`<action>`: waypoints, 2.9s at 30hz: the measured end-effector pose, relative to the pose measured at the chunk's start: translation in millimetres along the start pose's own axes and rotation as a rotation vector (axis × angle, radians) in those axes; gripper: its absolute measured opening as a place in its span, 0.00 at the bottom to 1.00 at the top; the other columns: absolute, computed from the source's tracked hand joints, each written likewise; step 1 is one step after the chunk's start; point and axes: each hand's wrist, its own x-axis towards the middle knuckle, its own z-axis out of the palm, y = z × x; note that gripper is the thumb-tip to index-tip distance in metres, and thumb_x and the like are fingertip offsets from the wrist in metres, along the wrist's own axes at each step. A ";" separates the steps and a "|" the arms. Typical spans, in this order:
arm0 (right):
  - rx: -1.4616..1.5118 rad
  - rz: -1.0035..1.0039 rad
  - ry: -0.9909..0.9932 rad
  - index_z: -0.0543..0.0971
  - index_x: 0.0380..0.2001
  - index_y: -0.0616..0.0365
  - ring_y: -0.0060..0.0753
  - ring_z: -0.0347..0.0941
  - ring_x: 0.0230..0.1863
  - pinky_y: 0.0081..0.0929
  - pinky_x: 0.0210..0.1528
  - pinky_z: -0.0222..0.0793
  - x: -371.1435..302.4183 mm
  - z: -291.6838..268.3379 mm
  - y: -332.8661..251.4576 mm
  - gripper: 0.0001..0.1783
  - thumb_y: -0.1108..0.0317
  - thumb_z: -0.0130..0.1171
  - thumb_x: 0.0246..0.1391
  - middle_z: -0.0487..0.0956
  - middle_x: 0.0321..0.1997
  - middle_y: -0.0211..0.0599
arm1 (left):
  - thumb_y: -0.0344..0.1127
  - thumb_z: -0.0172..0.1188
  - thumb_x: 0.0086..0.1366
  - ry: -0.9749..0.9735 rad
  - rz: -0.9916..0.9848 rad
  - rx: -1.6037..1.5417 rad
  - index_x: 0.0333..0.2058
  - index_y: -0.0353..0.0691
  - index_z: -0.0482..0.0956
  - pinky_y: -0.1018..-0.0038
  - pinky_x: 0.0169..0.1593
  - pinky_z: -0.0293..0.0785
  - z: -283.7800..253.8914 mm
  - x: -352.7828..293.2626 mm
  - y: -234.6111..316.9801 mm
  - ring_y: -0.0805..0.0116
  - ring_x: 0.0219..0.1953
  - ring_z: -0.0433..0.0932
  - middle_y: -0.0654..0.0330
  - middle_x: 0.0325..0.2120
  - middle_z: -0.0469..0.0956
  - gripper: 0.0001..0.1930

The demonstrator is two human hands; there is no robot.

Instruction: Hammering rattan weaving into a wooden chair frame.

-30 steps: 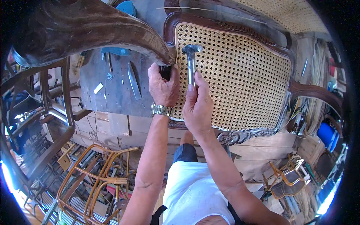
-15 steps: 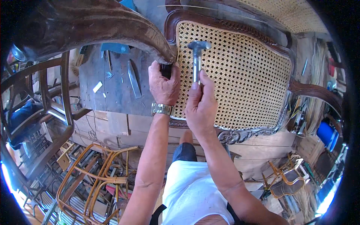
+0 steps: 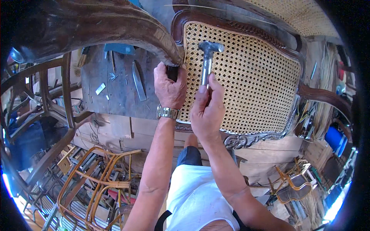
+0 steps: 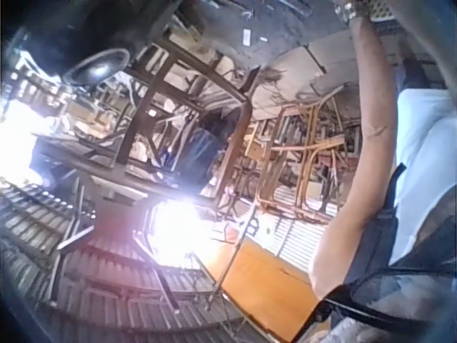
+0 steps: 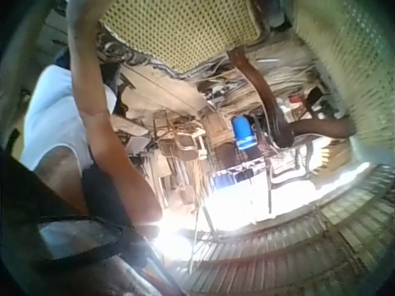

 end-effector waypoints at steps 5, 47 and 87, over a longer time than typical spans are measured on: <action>-0.041 -0.067 0.027 0.70 0.60 0.65 0.32 0.79 0.31 0.30 0.33 0.76 -2.2 4.6 -0.5 0.18 0.73 0.52 0.70 0.81 0.38 0.48 | 0.42 0.68 0.61 -0.004 -0.005 -0.030 0.43 0.39 0.77 0.60 0.42 0.75 0.7 1.3 -0.5 0.49 0.39 0.78 0.51 0.37 0.75 0.17; 0.002 0.058 -0.189 0.70 0.56 0.62 0.50 0.82 0.31 0.40 0.33 0.78 14.7 -9.1 -3.1 0.18 0.72 0.58 0.65 0.82 0.38 0.53 | 0.44 0.69 0.61 -0.013 0.010 0.012 0.44 0.39 0.77 0.58 0.43 0.75 -3.6 0.7 1.2 0.48 0.39 0.78 0.50 0.38 0.76 0.19; -0.175 0.212 -0.362 0.72 0.48 0.59 0.28 0.71 0.22 0.33 0.25 0.66 51.7 -137.2 -48.7 0.16 0.59 0.59 0.68 0.75 0.22 0.36 | 0.50 0.79 0.50 0.007 -0.175 -0.104 0.56 0.43 0.79 0.62 0.52 0.75 8.2 4.2 -5.8 0.57 0.45 0.80 0.54 0.42 0.83 0.35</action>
